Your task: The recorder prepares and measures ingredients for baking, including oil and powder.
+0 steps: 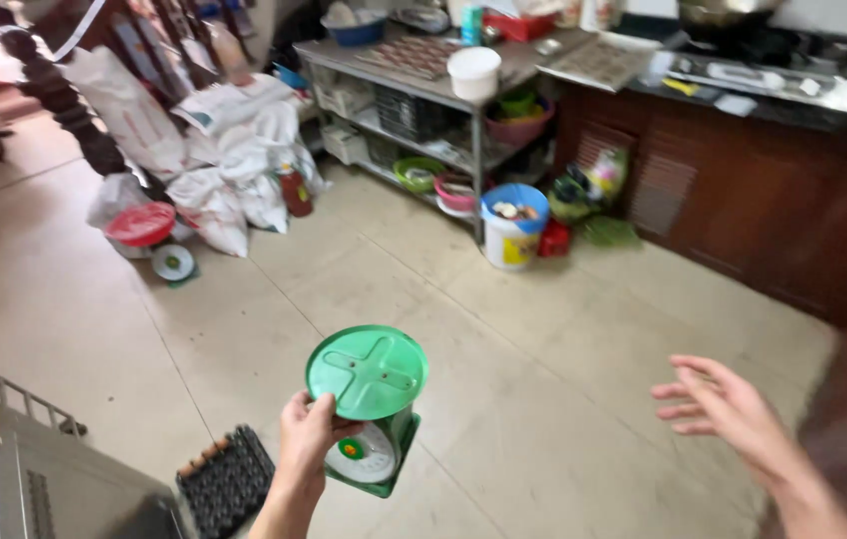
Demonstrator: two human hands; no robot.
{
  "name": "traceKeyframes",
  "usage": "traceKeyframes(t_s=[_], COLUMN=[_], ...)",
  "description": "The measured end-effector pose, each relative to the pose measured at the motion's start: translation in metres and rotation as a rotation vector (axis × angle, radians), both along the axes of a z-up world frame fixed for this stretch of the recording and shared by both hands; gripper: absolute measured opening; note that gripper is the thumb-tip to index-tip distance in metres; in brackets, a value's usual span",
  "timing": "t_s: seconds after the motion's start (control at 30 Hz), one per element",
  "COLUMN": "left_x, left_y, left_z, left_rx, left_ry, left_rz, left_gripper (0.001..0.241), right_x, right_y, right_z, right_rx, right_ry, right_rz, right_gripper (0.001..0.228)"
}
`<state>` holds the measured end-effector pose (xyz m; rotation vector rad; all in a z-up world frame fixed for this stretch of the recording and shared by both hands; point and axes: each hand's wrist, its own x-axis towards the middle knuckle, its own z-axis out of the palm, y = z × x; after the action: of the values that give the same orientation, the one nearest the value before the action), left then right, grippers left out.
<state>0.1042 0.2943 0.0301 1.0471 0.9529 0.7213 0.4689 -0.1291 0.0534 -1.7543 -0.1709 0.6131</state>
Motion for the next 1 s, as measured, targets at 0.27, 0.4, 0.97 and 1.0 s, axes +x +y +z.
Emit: traceKeyframes(t_s=[0.27,0.4,0.97,1.0], left_x=[0.037,0.074,0.428,0.450], left_y=[0.188,0.274,0.621,0.635], left_z=[0.029,0.029,0.027,0.034], left_rx=[0.062,0.093,-0.037,-0.022], left_ry=[-0.114,-0.069,-0.096,-0.120], left_rz=[0.217,0.210,-0.073,-0.100], left_gripper=[0.032,0.028,0.027,0.027], right_x=[0.103,0.146,0.451,0.475], right_y=[0.278,0.384,0.639,0.652], right_z=[0.064,0.077,0.022,0.015], right_rx=[0.104,0.084,0.134,0.149], right_ry=[-0.018,-0.083,0.022,0.049], right_rz=[0.250,0.290,-0.012,-0.044], right_gripper=[0.058,0.057,0.054,0.051])
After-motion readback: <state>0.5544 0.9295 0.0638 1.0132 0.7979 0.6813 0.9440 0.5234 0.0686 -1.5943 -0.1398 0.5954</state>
